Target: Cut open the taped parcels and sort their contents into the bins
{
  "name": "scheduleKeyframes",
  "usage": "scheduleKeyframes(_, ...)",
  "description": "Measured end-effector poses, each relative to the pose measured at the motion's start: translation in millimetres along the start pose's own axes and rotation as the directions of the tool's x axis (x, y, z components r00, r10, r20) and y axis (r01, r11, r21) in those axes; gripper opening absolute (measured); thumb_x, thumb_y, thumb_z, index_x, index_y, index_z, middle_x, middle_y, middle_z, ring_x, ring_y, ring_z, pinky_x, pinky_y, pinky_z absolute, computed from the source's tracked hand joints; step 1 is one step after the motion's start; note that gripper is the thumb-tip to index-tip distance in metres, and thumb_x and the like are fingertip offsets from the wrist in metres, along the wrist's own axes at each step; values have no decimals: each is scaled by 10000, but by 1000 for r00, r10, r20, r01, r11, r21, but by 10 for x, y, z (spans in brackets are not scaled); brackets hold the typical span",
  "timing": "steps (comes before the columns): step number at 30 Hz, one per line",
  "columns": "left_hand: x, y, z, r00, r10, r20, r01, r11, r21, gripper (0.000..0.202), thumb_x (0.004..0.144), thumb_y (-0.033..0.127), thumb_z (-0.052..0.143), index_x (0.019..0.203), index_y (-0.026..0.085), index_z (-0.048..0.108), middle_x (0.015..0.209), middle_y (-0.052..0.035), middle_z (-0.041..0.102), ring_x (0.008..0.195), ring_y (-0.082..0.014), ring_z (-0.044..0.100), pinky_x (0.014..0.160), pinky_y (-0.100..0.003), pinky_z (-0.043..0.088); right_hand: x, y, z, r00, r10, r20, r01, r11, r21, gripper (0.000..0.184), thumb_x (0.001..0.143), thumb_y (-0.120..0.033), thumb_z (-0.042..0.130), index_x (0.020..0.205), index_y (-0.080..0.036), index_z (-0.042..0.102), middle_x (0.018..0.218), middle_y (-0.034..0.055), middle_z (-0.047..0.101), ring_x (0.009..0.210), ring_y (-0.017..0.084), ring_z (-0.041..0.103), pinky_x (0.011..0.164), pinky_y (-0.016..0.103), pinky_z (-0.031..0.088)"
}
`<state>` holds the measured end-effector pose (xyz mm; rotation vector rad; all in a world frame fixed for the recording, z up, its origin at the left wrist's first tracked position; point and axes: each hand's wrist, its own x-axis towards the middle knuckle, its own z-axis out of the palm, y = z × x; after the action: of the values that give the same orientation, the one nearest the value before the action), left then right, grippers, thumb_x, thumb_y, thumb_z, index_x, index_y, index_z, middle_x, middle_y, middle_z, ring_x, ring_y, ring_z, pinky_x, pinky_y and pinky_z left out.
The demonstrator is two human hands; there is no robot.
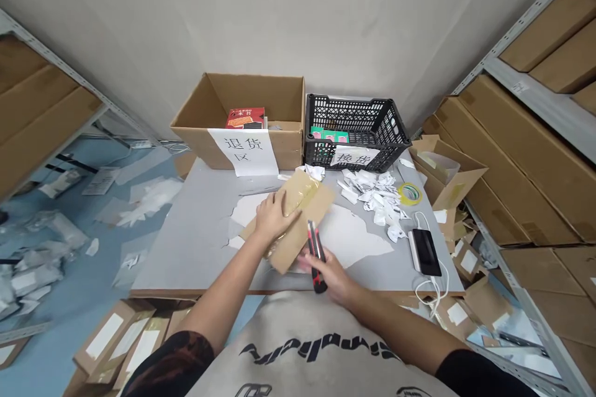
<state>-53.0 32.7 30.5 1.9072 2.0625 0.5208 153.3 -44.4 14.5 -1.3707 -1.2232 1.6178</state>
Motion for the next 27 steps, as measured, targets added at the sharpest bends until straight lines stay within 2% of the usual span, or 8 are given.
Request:
scheduleKeyframes(5,85,-21,23,945,291,146,-288,957,-41,724,787,653,600,1380,257,473,1229,-121,526,1124,-328,547,985,-455,404,-35,-93,-444,990,-38,-134,33,998,-44,482,726,-522,744,1125,-265,659,1023,66,719,976,280,655,783,404,536)
scheduleKeyframes(8,180,120,130,875,446,190,-441,895,-72,777,756,697,616,1386,267,473,1252,-119,514,1139,-329,533,1001,-459,395,143,-188,-875,929,-99,-356,71,993,-92,485,730,-546,723,1072,-206,668,1038,68,711,992,265,636,817,362,516)
scheduleKeyframes(10,275,236,204,815,537,218,-532,842,-84,812,739,726,619,1392,264,474,1293,-128,500,1171,-333,513,1018,-459,383,248,-187,-1051,913,-32,-408,41,999,15,487,682,-550,751,988,-179,678,943,59,720,901,247,651,774,336,516)
scheduleKeyframes(14,500,402,298,725,635,267,-643,763,-69,797,769,726,591,1404,255,483,1352,-143,493,1232,-340,483,1053,-473,353,254,-38,-1041,878,84,-471,30,973,230,490,627,-526,789,956,-181,674,877,39,729,822,228,664,733,312,512)
scheduleKeyframes(18,551,426,299,636,707,308,-727,683,-67,694,829,684,547,1388,274,508,1347,-121,523,1245,-315,485,1078,-463,338,65,92,-956,902,65,-428,22,980,195,479,682,-497,773,1046,-199,687,1012,50,735,933,238,658,794,312,506)
scheduleKeyframes(20,471,436,299,637,715,288,-738,674,-39,654,858,646,527,1391,268,505,1370,-125,506,1281,-317,452,1107,-474,310,-10,115,-1007,925,94,-368,-9,974,227,448,678,-482,787,1006,-193,690,995,56,735,906,229,665,775,306,507)
scheduleKeyframes(24,268,590,380,737,643,208,-666,743,61,613,882,577,512,1394,242,495,1453,-138,433,1374,-351,341,1158,-535,222,-62,153,-1153,938,176,-298,-50,921,386,385,663,-456,805,892,-188,648,855,45,719,752,194,664,708,304,510)
scheduleKeyframes(27,217,799,495,760,613,216,-641,762,95,639,889,598,489,1411,229,474,1473,-145,427,1381,-361,337,1166,-558,196,-78,205,-1172,953,159,-258,-51,924,380,363,684,-467,788,870,-195,636,774,20,689,693,172,641,682,290,499)
